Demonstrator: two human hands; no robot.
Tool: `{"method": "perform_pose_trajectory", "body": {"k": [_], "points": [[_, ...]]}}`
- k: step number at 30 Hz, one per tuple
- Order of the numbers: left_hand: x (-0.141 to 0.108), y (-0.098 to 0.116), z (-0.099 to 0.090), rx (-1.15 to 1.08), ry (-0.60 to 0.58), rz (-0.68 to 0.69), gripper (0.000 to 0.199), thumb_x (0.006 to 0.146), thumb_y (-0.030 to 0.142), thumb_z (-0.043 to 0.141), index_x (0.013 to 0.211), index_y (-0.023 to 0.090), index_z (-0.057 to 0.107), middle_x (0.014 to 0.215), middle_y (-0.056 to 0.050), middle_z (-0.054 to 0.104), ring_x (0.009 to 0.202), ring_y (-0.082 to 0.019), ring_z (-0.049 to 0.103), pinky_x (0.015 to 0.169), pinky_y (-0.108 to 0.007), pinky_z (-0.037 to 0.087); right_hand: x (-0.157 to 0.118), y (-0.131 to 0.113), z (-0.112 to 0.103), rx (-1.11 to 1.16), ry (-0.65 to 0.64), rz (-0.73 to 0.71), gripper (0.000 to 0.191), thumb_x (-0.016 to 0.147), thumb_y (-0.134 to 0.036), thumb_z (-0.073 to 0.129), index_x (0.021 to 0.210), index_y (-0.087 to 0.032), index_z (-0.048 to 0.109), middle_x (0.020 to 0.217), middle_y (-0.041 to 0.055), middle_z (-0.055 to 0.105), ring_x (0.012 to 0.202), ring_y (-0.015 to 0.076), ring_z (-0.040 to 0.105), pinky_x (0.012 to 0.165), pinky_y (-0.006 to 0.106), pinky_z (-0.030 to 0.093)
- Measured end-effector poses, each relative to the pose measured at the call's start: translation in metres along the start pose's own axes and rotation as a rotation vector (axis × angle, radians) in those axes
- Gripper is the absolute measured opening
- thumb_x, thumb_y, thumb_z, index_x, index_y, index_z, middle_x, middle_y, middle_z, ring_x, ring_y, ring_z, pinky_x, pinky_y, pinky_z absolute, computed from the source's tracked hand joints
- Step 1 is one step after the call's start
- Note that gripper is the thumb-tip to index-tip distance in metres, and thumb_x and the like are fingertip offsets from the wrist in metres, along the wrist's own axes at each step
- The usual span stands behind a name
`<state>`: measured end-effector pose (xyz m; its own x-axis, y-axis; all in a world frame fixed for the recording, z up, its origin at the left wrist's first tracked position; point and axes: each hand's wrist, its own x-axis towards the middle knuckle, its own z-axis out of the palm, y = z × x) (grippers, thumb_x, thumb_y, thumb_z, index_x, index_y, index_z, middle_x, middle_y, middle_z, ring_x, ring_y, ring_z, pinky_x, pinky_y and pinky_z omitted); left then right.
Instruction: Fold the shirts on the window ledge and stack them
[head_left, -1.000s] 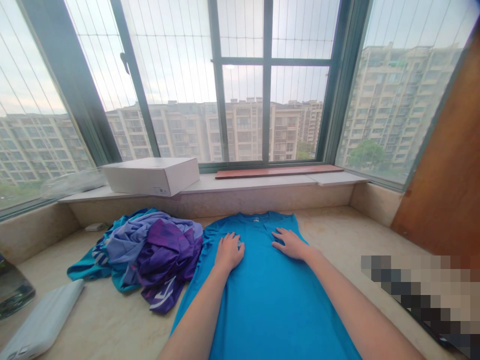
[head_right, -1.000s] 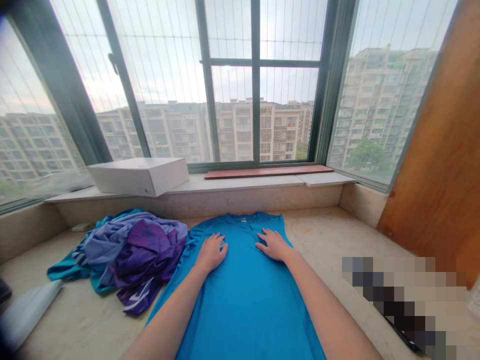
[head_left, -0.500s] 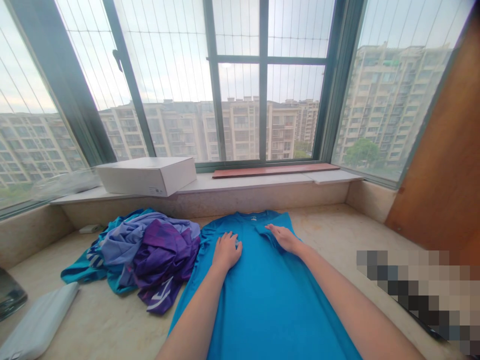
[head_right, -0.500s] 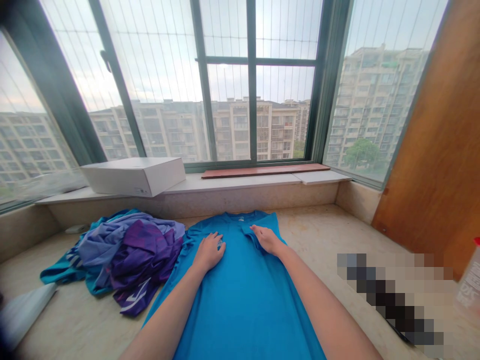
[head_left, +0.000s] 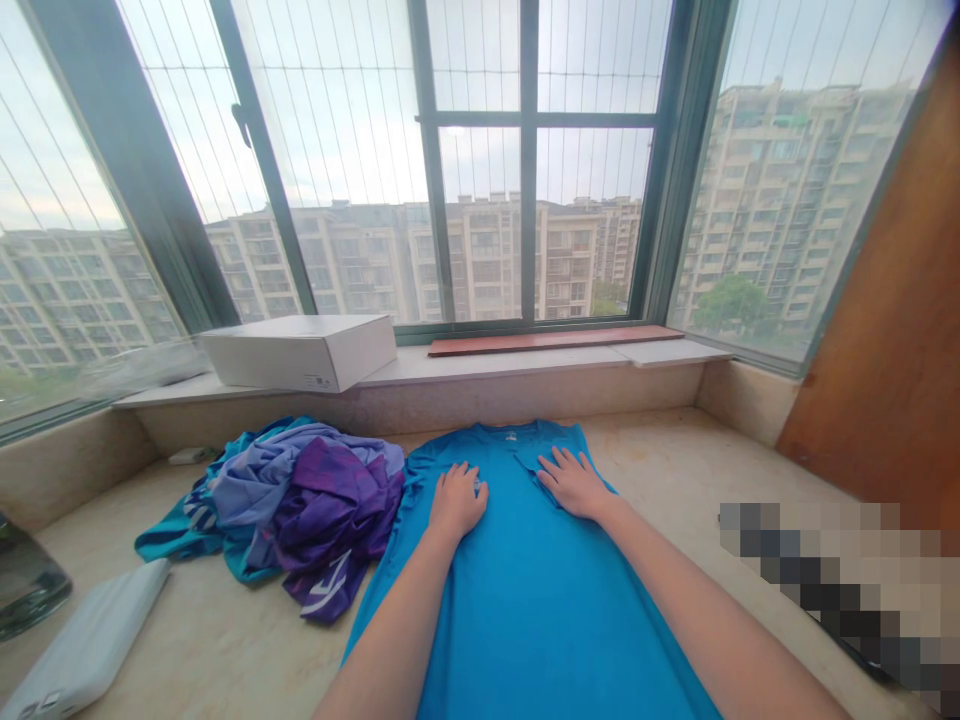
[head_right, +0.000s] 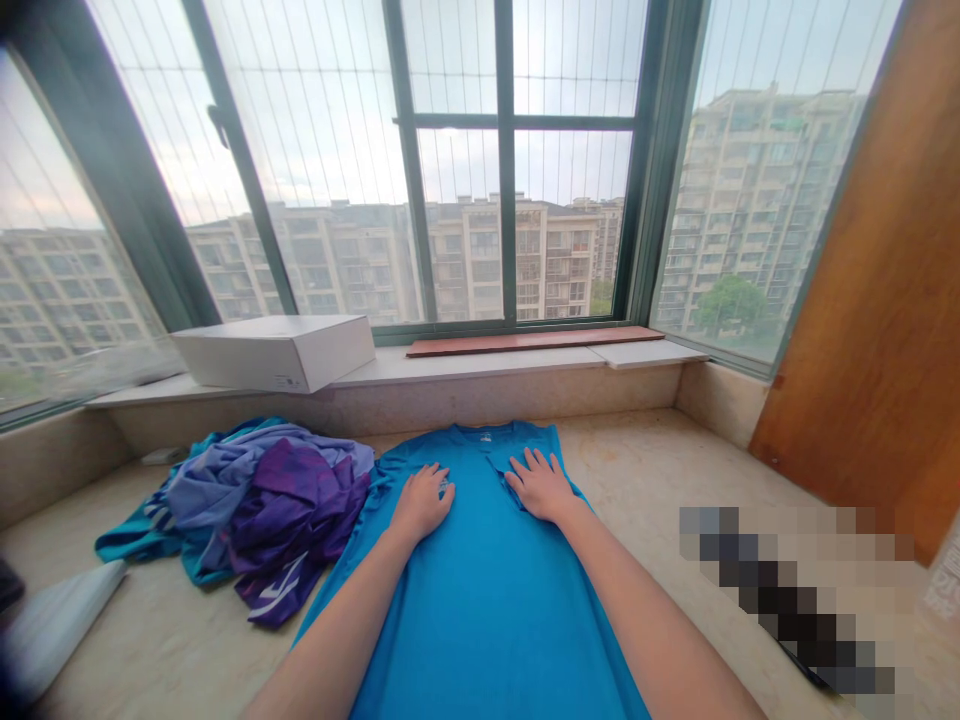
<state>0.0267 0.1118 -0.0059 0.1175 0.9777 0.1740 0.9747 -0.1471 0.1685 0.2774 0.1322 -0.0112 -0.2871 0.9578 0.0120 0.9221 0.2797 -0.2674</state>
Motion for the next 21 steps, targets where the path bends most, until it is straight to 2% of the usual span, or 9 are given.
{"method": "perform_pose_trajectory", "body": {"k": [4,8,14,18,21], "points": [[-0.001,0.002,-0.009,0.042,0.050,-0.046,0.046,0.099,0.037,0.042,0.133,0.015,0.062,0.142,-0.015,0.059,0.135,-0.030,0.050,0.113,-0.042,0.036,0.000,-0.012,0.002,-0.019,-0.043,-0.024,0.073,0.101,-0.063,0.012,0.160,-0.023,0.026,0.168,0.0085,0.016,0.155,0.0291,0.009,0.123,0.051,0.006],[-0.001,-0.013,-0.034,0.118,0.114,-0.200,0.039,0.098,0.028,0.038,0.115,0.011,0.069,0.118,-0.021,0.068,0.116,-0.034,0.062,0.099,-0.044,0.045,0.001,-0.014,0.007,-0.024,-0.105,-0.016,0.074,0.099,-0.066,0.016,0.161,-0.025,0.019,0.168,0.0064,0.013,0.155,0.0273,0.008,0.123,0.050,0.007],[-0.001,-0.050,-0.070,0.166,0.136,-0.405,0.035,0.090,0.014,0.042,0.110,0.006,0.070,0.122,-0.026,0.063,0.120,-0.040,0.057,0.094,-0.046,0.047,0.002,-0.007,0.005,-0.029,-0.089,0.009,0.073,0.098,-0.067,0.019,0.161,-0.028,0.020,0.169,0.0048,0.013,0.155,0.0269,0.008,0.123,0.049,0.007],[0.000,-0.062,-0.074,0.102,0.100,-0.461,0.028,0.082,0.014,0.055,0.102,0.004,0.071,0.117,-0.030,0.066,0.117,-0.044,0.059,0.092,-0.050,0.046,0.002,-0.006,0.005,-0.013,-0.079,0.013,0.074,0.098,-0.067,0.019,0.161,-0.028,0.020,0.169,0.0047,0.013,0.155,0.0265,0.008,0.123,0.050,0.007],[0.002,-0.066,-0.073,0.011,0.111,-0.463,0.022,0.081,0.016,0.055,0.094,0.008,0.072,0.108,-0.029,0.070,0.111,-0.044,0.063,0.090,-0.051,0.046,0.001,-0.007,0.005,-0.002,-0.078,0.014,0.075,0.098,-0.068,0.018,0.161,-0.028,0.020,0.169,0.0040,0.012,0.155,0.0263,0.007,0.123,0.049,0.006]]}}
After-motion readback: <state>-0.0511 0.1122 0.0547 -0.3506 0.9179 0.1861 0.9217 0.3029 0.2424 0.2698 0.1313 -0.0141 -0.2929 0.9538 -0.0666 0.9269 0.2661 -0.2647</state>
